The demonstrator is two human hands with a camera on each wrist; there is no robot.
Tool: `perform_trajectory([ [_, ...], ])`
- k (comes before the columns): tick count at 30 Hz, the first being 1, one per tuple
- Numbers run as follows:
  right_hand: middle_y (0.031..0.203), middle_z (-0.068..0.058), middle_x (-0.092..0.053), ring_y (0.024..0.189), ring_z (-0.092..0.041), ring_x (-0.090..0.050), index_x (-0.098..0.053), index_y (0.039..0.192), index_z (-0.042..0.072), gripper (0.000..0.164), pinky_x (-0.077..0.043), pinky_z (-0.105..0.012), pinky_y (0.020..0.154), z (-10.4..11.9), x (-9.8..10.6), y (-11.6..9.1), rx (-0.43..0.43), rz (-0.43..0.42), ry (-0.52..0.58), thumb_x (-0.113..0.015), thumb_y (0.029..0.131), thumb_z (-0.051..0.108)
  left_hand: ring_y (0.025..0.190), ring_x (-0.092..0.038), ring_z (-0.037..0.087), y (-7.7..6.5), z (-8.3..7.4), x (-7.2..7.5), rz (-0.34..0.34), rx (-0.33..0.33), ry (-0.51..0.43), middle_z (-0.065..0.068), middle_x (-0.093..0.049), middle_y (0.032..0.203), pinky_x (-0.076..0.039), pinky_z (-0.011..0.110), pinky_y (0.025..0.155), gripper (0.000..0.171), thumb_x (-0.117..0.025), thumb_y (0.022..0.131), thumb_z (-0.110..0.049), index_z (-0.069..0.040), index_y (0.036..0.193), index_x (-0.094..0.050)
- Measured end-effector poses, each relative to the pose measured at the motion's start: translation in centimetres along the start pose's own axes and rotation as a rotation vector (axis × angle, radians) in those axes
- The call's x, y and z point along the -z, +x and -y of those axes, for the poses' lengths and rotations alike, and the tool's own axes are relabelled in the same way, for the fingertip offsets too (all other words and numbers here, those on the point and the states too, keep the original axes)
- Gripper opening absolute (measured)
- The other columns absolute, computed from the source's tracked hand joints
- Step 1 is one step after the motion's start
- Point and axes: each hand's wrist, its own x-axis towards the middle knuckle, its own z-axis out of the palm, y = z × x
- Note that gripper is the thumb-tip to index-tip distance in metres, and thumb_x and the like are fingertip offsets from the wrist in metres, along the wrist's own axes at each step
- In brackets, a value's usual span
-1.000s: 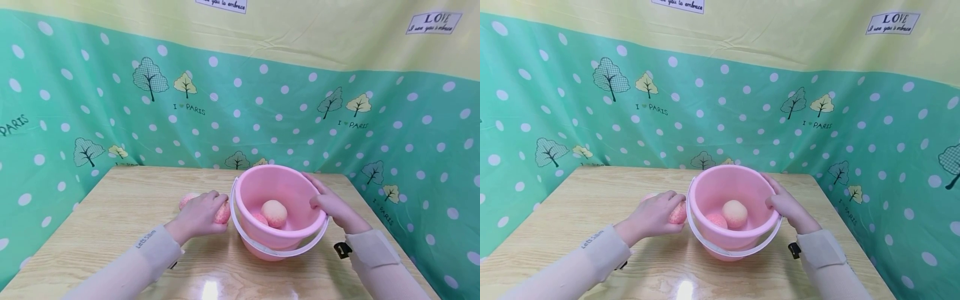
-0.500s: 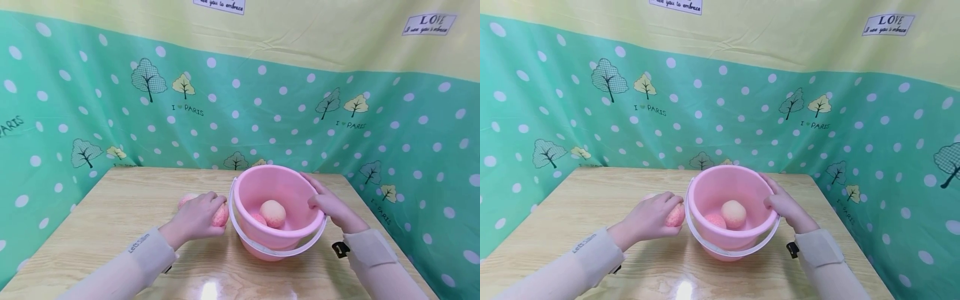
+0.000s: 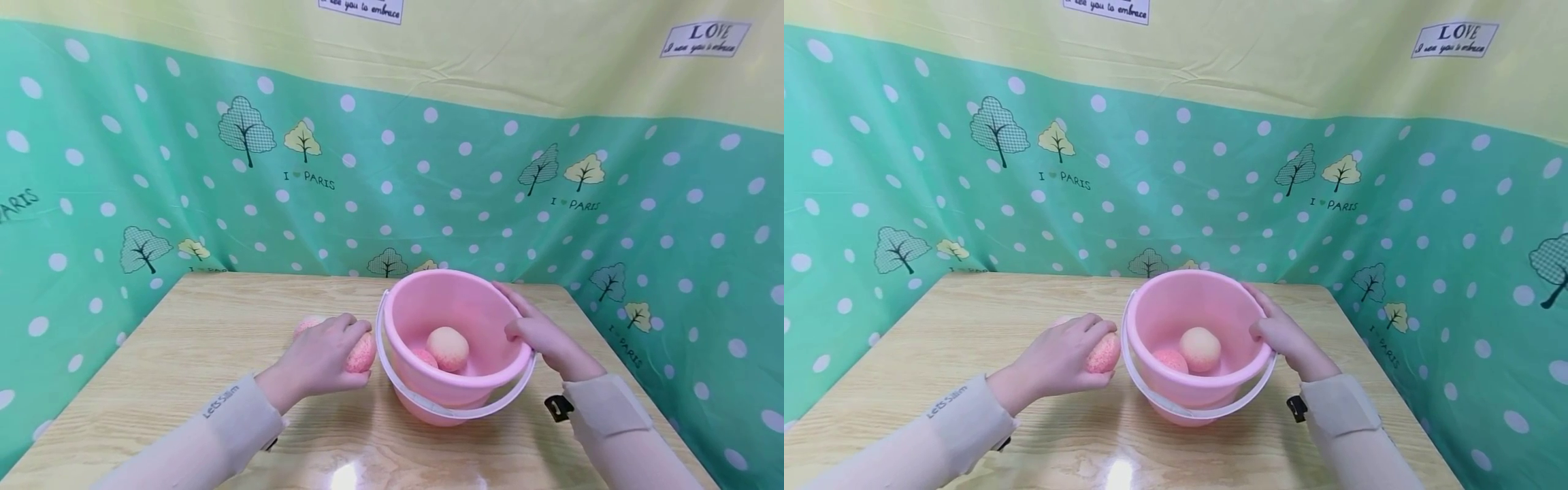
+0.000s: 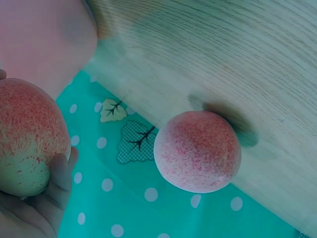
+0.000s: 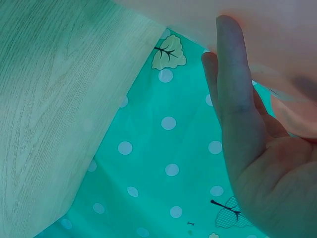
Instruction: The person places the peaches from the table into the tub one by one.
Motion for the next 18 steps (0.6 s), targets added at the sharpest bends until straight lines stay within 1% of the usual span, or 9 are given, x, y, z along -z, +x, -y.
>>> perform_trajectory([
  [4,0.153,-0.028,-0.024,0.071,-0.025,-0.066,-0.011,0.160,0.020,0.091,-0.055,-0.034,0.060,0.0,0.0,0.0,0.003,-0.001,-0.003,-0.045,0.078,-0.002,0.080,-0.062,0.015,-0.1,0.1,0.1,-0.007,0.000,0.029,0.000,-0.062,0.102,-0.051,0.031,0.060,0.060,-0.074,0.071,-0.048,-0.017,0.121,-0.062],
  [10,0.154,-0.027,-0.024,0.072,-0.026,-0.066,-0.011,0.160,0.020,0.091,-0.055,-0.034,0.060,-0.2,0.0,0.2,0.007,-0.002,-0.010,-0.045,0.078,-0.002,0.072,-0.060,0.013,-0.1,0.1,0.5,-0.036,-0.022,0.069,-0.002,-0.062,0.097,-0.047,0.031,0.055,0.058,-0.073,0.069,-0.050,-0.020,0.118,-0.062],
  [15,0.154,-0.026,-0.023,0.073,-0.025,-0.066,-0.012,0.160,0.021,0.091,-0.055,-0.034,0.060,-0.3,0.0,0.2,0.006,-0.005,-0.011,-0.046,0.078,-0.002,0.075,-0.063,0.015,0.1,0.0,1.0,-0.032,-0.056,0.062,0.000,-0.064,0.100,-0.051,0.035,0.057,0.058,-0.072,0.071,-0.050,-0.020,0.120,-0.062],
  [18,0.154,-0.026,-0.023,0.071,-0.025,-0.066,-0.011,0.160,0.021,0.091,-0.055,-0.034,0.060,-0.4,0.0,0.2,0.006,-0.004,-0.012,-0.045,0.078,-0.002,0.076,-0.064,0.017,0.1,0.0,1.3,-0.025,-0.084,0.054,0.001,-0.064,0.101,-0.052,0.036,0.059,0.058,-0.071,0.072,-0.049,-0.018,0.121,-0.063],
])
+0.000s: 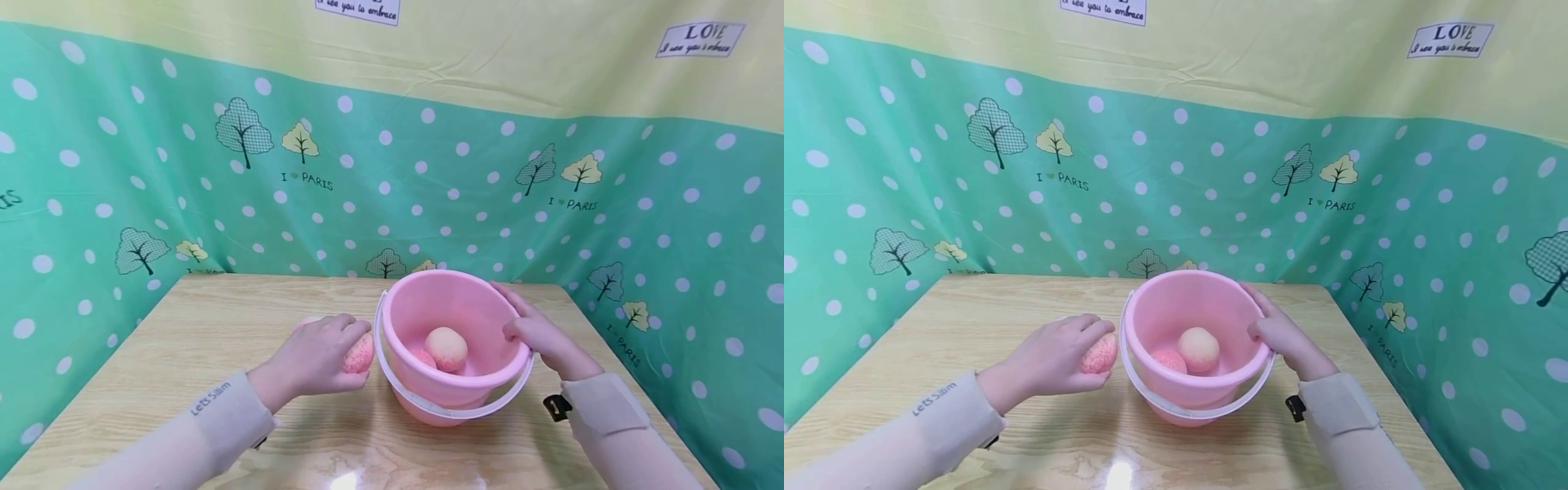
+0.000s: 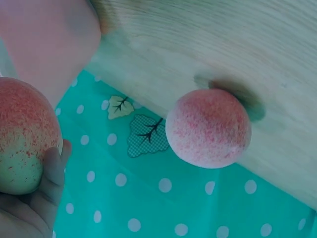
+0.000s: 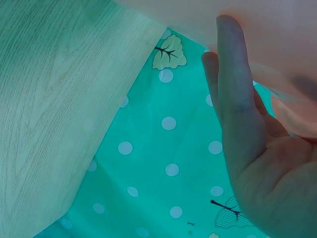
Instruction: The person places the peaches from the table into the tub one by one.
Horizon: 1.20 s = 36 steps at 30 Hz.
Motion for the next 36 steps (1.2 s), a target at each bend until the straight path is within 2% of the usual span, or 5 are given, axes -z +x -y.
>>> perform_trajectory([
  [7,0.155,-0.026,-0.022,0.074,-0.025,-0.065,-0.012,0.160,0.020,0.091,-0.054,-0.033,0.060,0.0,-0.1,0.0,0.002,-0.006,-0.012,-0.046,0.078,-0.002,0.079,-0.066,0.020,0.0,0.1,0.6,-0.001,-0.048,0.001,0.005,-0.066,0.102,-0.057,0.037,0.063,0.059,-0.071,0.074,-0.047,-0.013,0.122,-0.062],
  [20,0.151,-0.028,-0.027,0.066,-0.024,-0.065,-0.012,0.160,0.020,0.091,-0.055,-0.033,0.058,0.1,-0.1,-0.1,-0.011,-0.004,-0.008,-0.045,0.078,-0.002,0.072,-0.064,0.017,0.2,0.1,1.4,-0.027,-0.081,0.024,0.004,-0.067,0.099,-0.055,0.032,0.058,0.059,-0.072,0.072,-0.049,-0.013,0.118,-0.063],
  [24,0.150,-0.028,-0.028,0.065,-0.023,-0.064,-0.012,0.160,0.019,0.091,-0.054,-0.032,0.058,0.2,-0.1,-0.1,-0.002,-0.004,-0.012,-0.044,0.077,-0.002,0.072,-0.063,0.017,0.5,0.0,1.7,-0.027,-0.082,0.024,0.004,-0.067,0.100,-0.053,0.031,0.055,0.060,-0.071,0.073,-0.050,-0.013,0.119,-0.063],
  [36,0.149,-0.029,-0.029,0.062,-0.023,-0.064,-0.012,0.160,0.020,0.091,-0.054,-0.032,0.057,0.2,-0.1,-0.1,-0.006,-0.001,-0.007,-0.045,0.077,-0.002,0.065,-0.057,0.013,1.7,-0.3,2.7,-0.088,-0.128,0.040,0.001,-0.066,0.095,-0.049,0.027,0.051,0.058,-0.071,0.073,-0.050,-0.015,0.119,-0.064],
])
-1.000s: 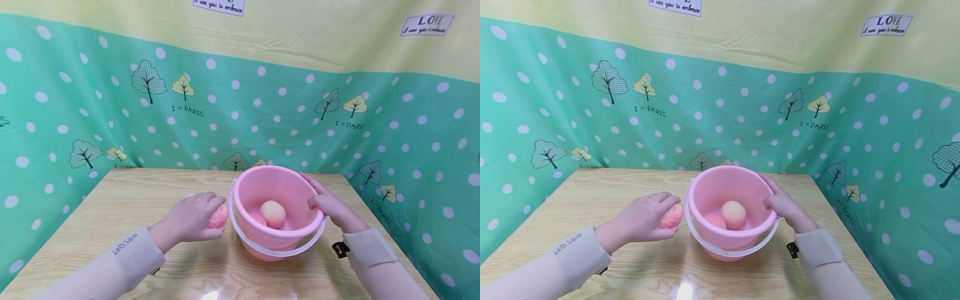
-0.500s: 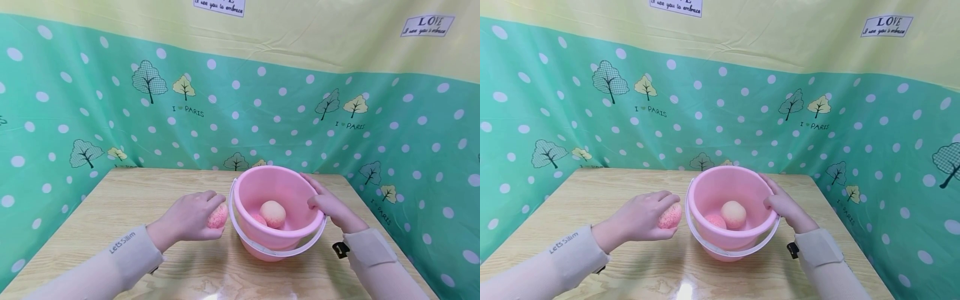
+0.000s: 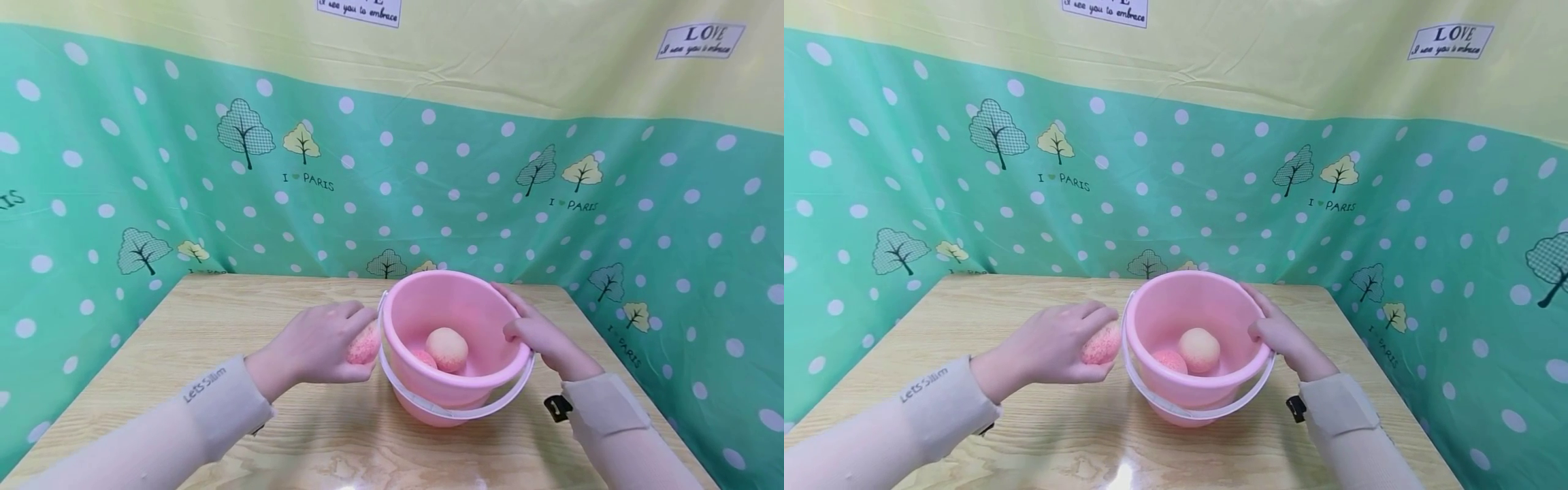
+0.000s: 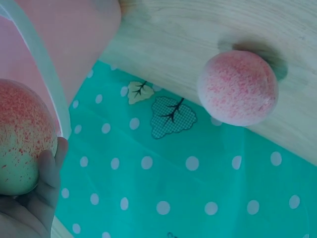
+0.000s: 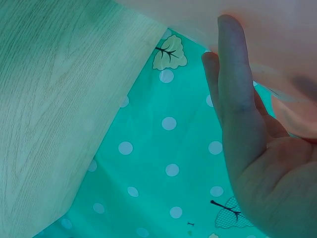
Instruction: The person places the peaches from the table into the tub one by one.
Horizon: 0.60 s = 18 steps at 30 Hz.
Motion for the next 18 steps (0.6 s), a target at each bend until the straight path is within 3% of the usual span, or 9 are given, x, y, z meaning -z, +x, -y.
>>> perform_trajectory([
  [9,0.149,-0.030,-0.029,0.062,-0.023,-0.064,-0.011,0.160,0.020,0.092,-0.054,-0.032,0.057,0.0,0.1,0.0,-0.002,0.001,0.007,-0.045,0.077,-0.002,0.062,-0.048,0.011,0.8,-0.1,0.6,0.010,-0.029,-0.024,0.001,-0.061,0.091,-0.044,0.024,0.052,0.060,-0.072,0.074,-0.050,-0.015,0.121,-0.062],
  [18,0.149,-0.030,-0.028,0.064,-0.024,-0.065,-0.011,0.160,0.020,0.092,-0.055,-0.033,0.058,0.1,0.0,-0.1,-0.007,0.000,0.002,-0.045,0.077,-0.001,0.065,-0.056,0.014,1.6,0.0,1.4,0.008,-0.052,-0.003,0.002,-0.065,0.094,-0.050,0.027,0.053,0.060,-0.073,0.075,-0.051,-0.015,0.121,-0.061],
])
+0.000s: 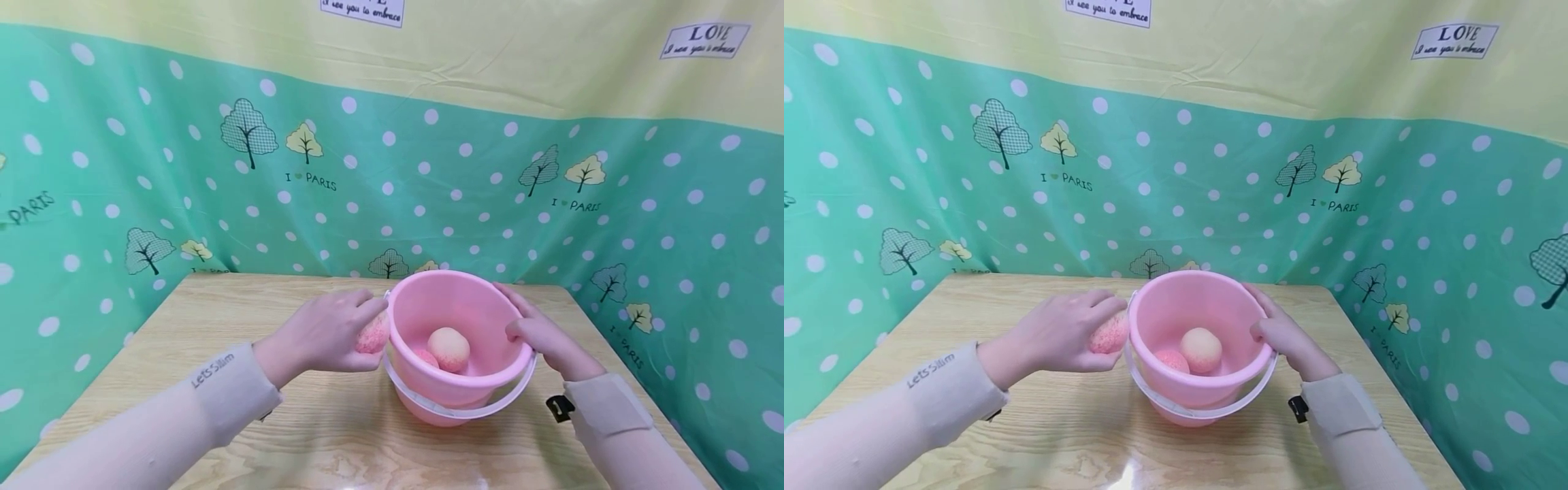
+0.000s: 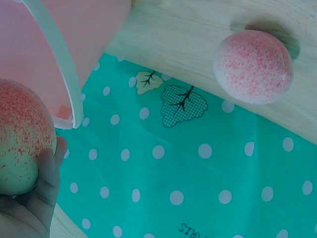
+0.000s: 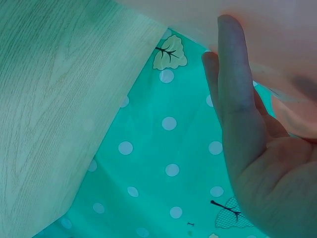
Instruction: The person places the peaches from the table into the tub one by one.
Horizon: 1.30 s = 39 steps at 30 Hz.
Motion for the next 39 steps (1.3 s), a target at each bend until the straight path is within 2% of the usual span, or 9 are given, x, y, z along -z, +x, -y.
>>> perform_trajectory([
  [5,0.148,-0.030,-0.029,0.062,-0.023,-0.064,-0.012,0.160,0.020,0.092,-0.054,-0.033,0.057,0.1,0.0,0.0,0.000,0.000,-0.001,-0.045,0.077,-0.002,0.068,-0.059,0.015,0.5,0.0,0.4,0.010,0.014,-0.008,0.003,-0.066,0.096,-0.052,0.029,0.056,0.061,-0.072,0.075,-0.051,-0.014,0.121,-0.062],
  [12,0.148,-0.030,-0.030,0.061,-0.023,-0.064,-0.012,0.160,0.020,0.092,-0.054,-0.032,0.056,0.0,0.0,0.0,0.008,0.005,0.002,-0.045,0.077,-0.002,0.090,-0.068,0.021,1.1,0.1,0.7,0.029,0.055,-0.082,0.004,-0.068,0.114,-0.058,0.038,0.074,0.066,-0.072,0.075,-0.051,-0.013,0.129,-0.061],
  [16,0.148,-0.030,-0.029,0.061,-0.024,-0.064,-0.012,0.160,0.019,0.092,-0.054,-0.032,0.056,0.0,0.0,0.0,0.010,0.005,-0.001,-0.045,0.077,-0.002,0.095,-0.068,0.021,1.5,0.2,0.8,0.034,0.056,-0.097,0.004,-0.068,0.119,-0.057,0.038,0.078,0.067,-0.070,0.077,-0.051,-0.014,0.133,-0.059],
  [24,0.151,-0.029,-0.026,0.066,-0.025,-0.065,-0.011,0.160,0.020,0.092,-0.055,-0.033,0.059,-0.1,0.1,0.1,0.012,0.009,0.003,-0.045,0.077,-0.002,0.082,-0.063,0.017,2.8,0.1,1.0,0.053,0.072,-0.089,0.004,-0.067,0.105,-0.054,0.032,0.070,0.064,-0.067,0.079,-0.054,-0.012,0.127,-0.060],
  [30,0.152,-0.028,-0.025,0.068,-0.026,-0.065,-0.011,0.160,0.019,0.092,-0.055,-0.033,0.059,-0.1,0.2,0.1,0.019,0.008,0.003,-0.045,0.077,-0.002,0.071,-0.056,0.013,3.7,0.0,0.9,0.039,0.064,-0.079,0.001,-0.064,0.097,-0.050,0.027,0.062,0.060,-0.069,0.078,-0.051,-0.012,0.123,-0.060],
  [39,0.153,-0.027,-0.023,0.072,-0.026,-0.065,-0.011,0.160,0.020,0.091,-0.055,-0.034,0.060,-0.2,0.1,0.1,0.016,0.014,0.006,-0.045,0.078,-0.002,0.073,-0.058,0.014,4.1,0.1,0.7,0.032,0.079,-0.091,0.002,-0.065,0.099,-0.051,0.028,0.062,0.059,-0.070,0.077,-0.047,-0.011,0.124,-0.059],
])
